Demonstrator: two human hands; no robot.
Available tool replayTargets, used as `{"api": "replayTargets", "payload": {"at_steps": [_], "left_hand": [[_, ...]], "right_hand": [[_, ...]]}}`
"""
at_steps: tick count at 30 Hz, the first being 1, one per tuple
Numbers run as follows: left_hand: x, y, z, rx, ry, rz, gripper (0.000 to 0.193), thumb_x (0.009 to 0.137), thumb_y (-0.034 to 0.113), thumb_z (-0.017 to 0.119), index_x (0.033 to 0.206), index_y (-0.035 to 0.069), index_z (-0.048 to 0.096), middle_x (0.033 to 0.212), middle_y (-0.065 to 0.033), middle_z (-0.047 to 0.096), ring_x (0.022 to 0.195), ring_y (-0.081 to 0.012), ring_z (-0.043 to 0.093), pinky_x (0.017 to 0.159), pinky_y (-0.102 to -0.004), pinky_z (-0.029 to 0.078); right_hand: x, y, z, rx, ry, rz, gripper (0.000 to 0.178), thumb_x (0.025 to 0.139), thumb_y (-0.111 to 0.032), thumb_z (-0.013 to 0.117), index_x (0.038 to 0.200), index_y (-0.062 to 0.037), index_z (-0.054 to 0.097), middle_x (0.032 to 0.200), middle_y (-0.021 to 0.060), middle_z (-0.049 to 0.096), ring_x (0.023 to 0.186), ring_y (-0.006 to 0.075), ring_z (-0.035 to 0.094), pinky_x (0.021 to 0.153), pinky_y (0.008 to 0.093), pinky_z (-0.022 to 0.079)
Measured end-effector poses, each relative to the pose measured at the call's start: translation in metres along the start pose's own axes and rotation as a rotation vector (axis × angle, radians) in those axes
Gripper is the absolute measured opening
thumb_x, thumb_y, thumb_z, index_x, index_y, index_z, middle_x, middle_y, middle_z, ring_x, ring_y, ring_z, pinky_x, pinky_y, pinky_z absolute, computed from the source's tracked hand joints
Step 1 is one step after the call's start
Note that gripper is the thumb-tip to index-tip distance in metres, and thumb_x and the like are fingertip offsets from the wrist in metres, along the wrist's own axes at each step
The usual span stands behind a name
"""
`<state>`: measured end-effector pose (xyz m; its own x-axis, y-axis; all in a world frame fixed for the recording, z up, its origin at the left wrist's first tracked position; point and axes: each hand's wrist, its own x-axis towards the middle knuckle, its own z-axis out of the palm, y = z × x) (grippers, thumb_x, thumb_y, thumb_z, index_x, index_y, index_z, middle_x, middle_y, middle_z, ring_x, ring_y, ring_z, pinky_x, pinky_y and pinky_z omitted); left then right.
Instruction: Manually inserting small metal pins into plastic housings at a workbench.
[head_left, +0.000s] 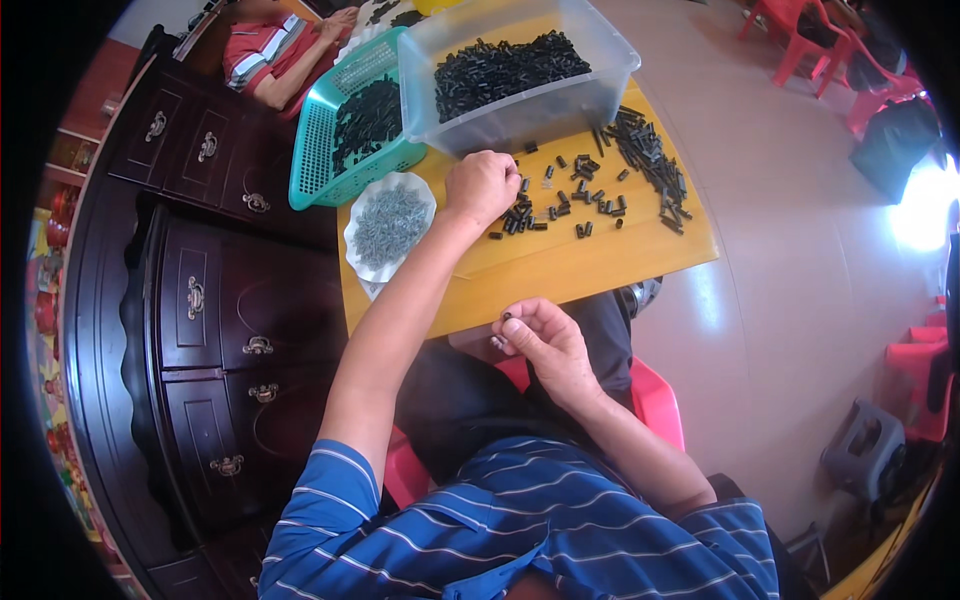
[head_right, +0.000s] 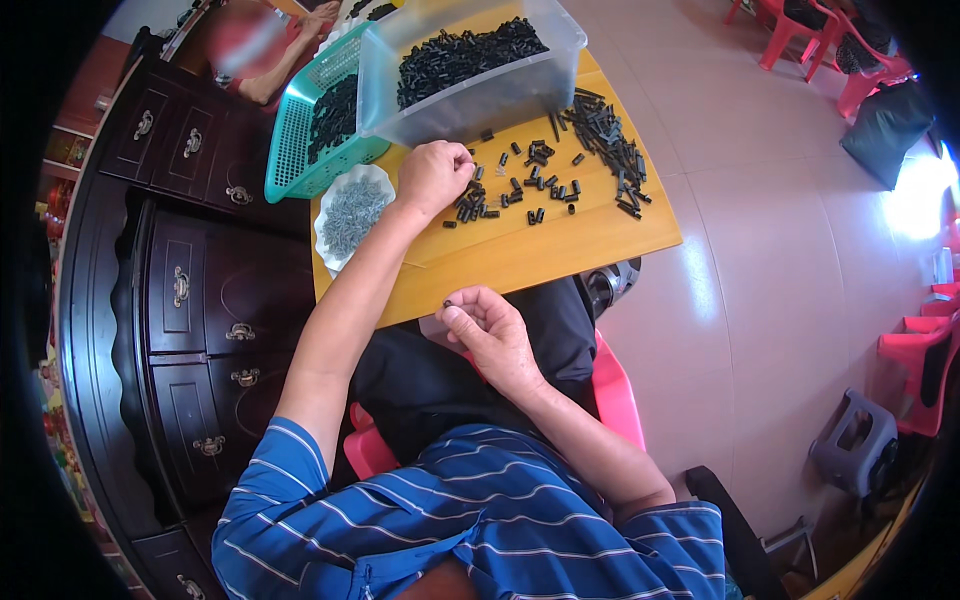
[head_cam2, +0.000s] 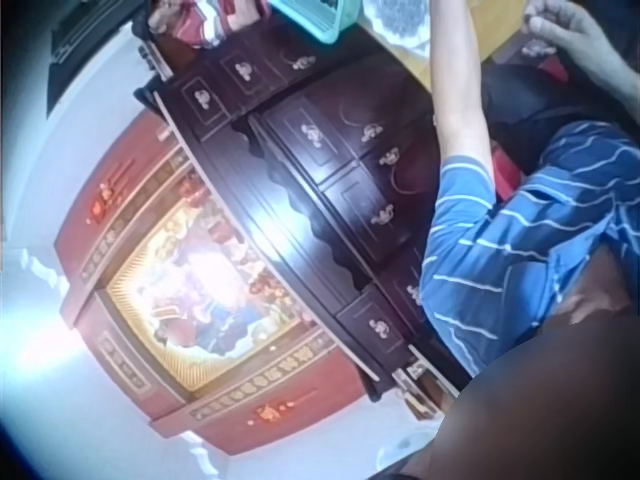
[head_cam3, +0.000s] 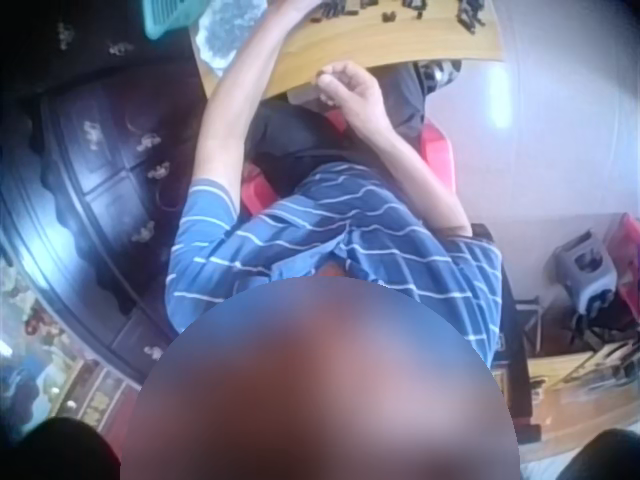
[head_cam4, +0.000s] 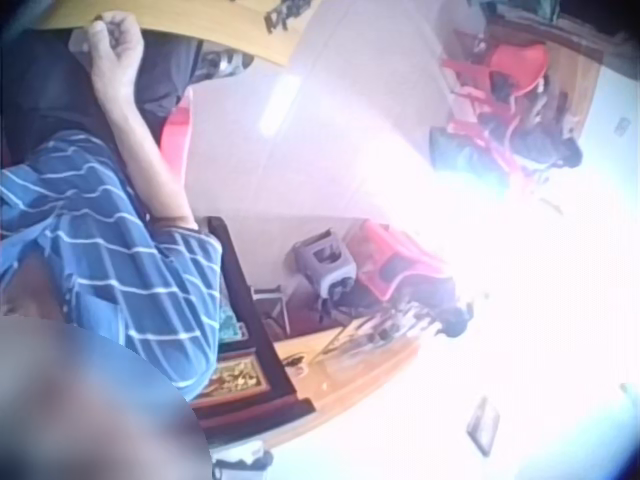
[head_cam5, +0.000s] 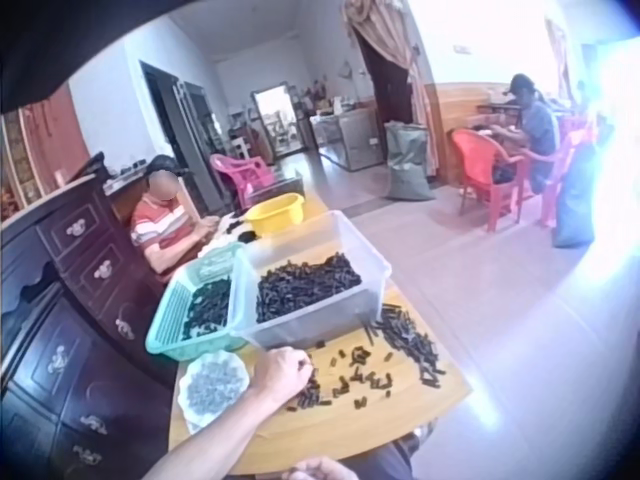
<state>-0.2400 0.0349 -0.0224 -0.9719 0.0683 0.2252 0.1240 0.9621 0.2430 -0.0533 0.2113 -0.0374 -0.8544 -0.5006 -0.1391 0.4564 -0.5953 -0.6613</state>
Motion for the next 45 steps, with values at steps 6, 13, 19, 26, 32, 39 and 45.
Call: {"api": "replayTargets", "payload": {"at_steps": [6, 13, 19, 26, 32, 39, 45], "left_hand": [[-0.01, 0.007, -0.016, -0.116, 0.137, 0.072, 0.01, 0.083, 0.015, 0.069, 0.087, 0.007, 0.071, 0.078, -0.0107, 0.072, 0.069, -0.0275, 0.071, 0.064, -0.0374, 0.056], [-0.084, 0.007, -0.058, -0.774, 0.042, -0.157, 0.008, 0.087, 0.001, 0.068, 0.094, 0.001, 0.07, 0.079, 0.0008, 0.069, 0.067, -0.002, 0.06, 0.061, -0.0204, 0.05], [-0.144, 0.02, -0.083, -1.021, -0.127, -0.263, 0.01, 0.091, 0.0, 0.067, 0.099, -0.001, 0.071, 0.085, 0.0004, 0.07, 0.074, -0.0023, 0.061, 0.068, -0.0194, 0.051], [-0.166, 0.014, -0.097, -1.197, -0.216, -0.244, 0.011, 0.094, 0.005, 0.068, 0.104, 0.0, 0.068, 0.088, -0.0021, 0.07, 0.077, -0.0057, 0.064, 0.071, -0.0215, 0.053], [-0.171, 0.026, -0.11, -0.82, -0.223, -0.015, 0.005, 0.092, 0.004, 0.067, 0.096, 0.0, 0.067, 0.082, -0.006, 0.069, 0.072, -0.0131, 0.065, 0.067, -0.027, 0.051], [-0.169, 0.033, -0.117, -0.674, -0.197, 0.115, 0.005, 0.089, 0.002, 0.067, 0.094, 0.001, 0.066, 0.08, -0.0102, 0.067, 0.07, -0.0215, 0.065, 0.065, -0.0304, 0.05], [-0.166, 0.03, -0.117, -0.645, -0.202, 0.143, 0.006, 0.087, 0.0, 0.068, 0.092, 0.001, 0.066, 0.079, -0.0109, 0.068, 0.069, -0.023, 0.065, 0.064, -0.0308, 0.05]], "right_hand": [[-0.001, -0.002, -0.001, -0.004, 0.003, -0.006, 0.013, 0.101, -0.01, 0.062, 0.112, -0.0028, 0.06, 0.1, 0.0069, 0.07, 0.083, 0.0095, 0.062, 0.079, 0.0229, 0.051], [-0.003, -0.001, 0.002, -0.033, 0.024, -0.001, 0.013, 0.101, -0.011, 0.063, 0.111, -0.0022, 0.062, 0.097, 0.0035, 0.069, 0.081, 0.0075, 0.061, 0.075, 0.0219, 0.052], [-0.001, 0.002, 0.0, -0.099, 0.045, -0.015, 0.016, 0.1, -0.011, 0.065, 0.112, -0.0003, 0.065, 0.096, 0.0019, 0.07, 0.079, 0.0061, 0.06, 0.075, 0.0217, 0.053], [-0.002, 0.005, 0.001, -0.108, 0.022, -0.026, 0.019, 0.099, -0.009, 0.065, 0.115, 0.0007, 0.065, 0.099, 0.0038, 0.072, 0.081, 0.0071, 0.062, 0.077, 0.0225, 0.054], [-0.003, 0.004, 0.004, -0.144, 0.021, -0.021, 0.018, 0.099, -0.008, 0.065, 0.115, 0.0012, 0.066, 0.096, 0.0036, 0.072, 0.081, 0.0071, 0.062, 0.077, 0.0227, 0.054], [-0.004, 0.002, 0.004, -0.158, -0.006, -0.007, 0.017, 0.099, -0.008, 0.065, 0.113, 0.0019, 0.068, 0.089, 0.0008, 0.069, 0.078, 0.0062, 0.06, 0.075, 0.0225, 0.054], [-0.004, 0.002, 0.006, -0.208, 0.018, -0.016, 0.016, 0.099, -0.009, 0.066, 0.11, 0.0019, 0.069, 0.085, 0.0, 0.068, 0.075, 0.0057, 0.059, 0.072, 0.0221, 0.054]]}}
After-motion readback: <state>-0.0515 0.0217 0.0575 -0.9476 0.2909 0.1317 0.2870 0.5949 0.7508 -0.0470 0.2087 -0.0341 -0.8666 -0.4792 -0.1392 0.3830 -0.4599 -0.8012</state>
